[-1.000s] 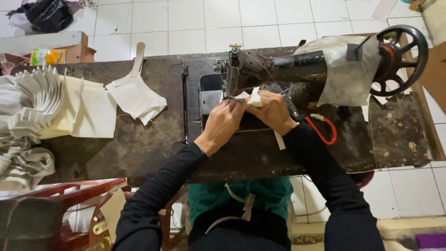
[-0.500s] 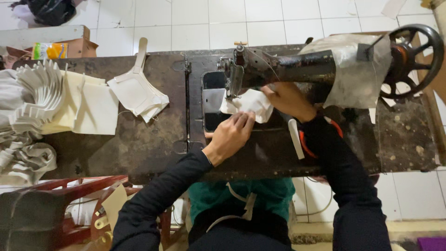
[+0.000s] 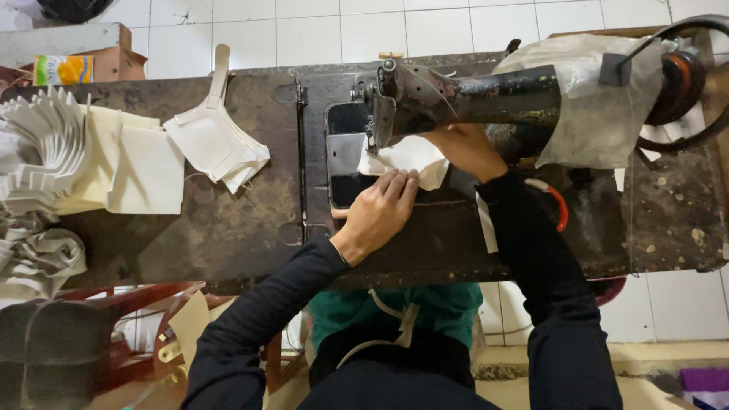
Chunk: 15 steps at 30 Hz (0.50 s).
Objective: The person sews white fabric pieces with straps on a treadle sewing machine, guiding each piece under the needle and turning it as they stitch. They trim threads with scissors, set finished pieces on the table, and pick up new pieces from a stack to continue sewing.
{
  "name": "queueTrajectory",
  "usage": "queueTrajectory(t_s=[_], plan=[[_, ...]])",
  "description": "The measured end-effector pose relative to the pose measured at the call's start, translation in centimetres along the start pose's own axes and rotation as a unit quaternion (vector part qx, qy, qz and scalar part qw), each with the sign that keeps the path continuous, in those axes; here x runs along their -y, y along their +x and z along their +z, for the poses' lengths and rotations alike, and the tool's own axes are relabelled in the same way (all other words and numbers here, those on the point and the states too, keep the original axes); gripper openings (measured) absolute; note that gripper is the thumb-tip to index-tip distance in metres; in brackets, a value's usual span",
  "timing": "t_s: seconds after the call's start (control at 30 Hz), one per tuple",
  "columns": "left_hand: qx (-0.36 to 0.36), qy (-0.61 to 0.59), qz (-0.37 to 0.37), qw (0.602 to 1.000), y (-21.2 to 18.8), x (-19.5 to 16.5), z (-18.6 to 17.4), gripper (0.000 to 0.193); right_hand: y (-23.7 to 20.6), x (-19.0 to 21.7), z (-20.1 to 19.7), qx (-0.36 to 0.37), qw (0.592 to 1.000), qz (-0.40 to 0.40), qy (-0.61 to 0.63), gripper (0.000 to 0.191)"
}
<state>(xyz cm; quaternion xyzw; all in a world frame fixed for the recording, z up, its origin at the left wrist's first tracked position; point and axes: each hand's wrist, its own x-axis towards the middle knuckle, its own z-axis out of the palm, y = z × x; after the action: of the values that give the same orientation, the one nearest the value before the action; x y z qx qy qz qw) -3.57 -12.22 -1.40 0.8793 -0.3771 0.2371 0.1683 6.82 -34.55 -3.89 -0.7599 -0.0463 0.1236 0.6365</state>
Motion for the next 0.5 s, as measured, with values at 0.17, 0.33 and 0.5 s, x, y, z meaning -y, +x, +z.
queueTrajectory(t_s=[0.17,0.33,0.5], plan=[[0.002,-0.013,-0.005,1.0,0.1,0.1,0.0,0.041,-0.6,0.7,0.3,0.018,0.999,-0.032,-0.023,0.019],[-0.007,0.01,0.004,1.0,0.1,0.2,0.2,0.042,-0.2,-0.4,0.1,0.015,0.998,-0.053,-0.032,0.021],[0.007,-0.009,-0.006,1.0,-0.1,0.5,0.5,0.043,-0.4,-1.0,-0.2,0.024,0.999,-0.02,-0.02,0.019]])
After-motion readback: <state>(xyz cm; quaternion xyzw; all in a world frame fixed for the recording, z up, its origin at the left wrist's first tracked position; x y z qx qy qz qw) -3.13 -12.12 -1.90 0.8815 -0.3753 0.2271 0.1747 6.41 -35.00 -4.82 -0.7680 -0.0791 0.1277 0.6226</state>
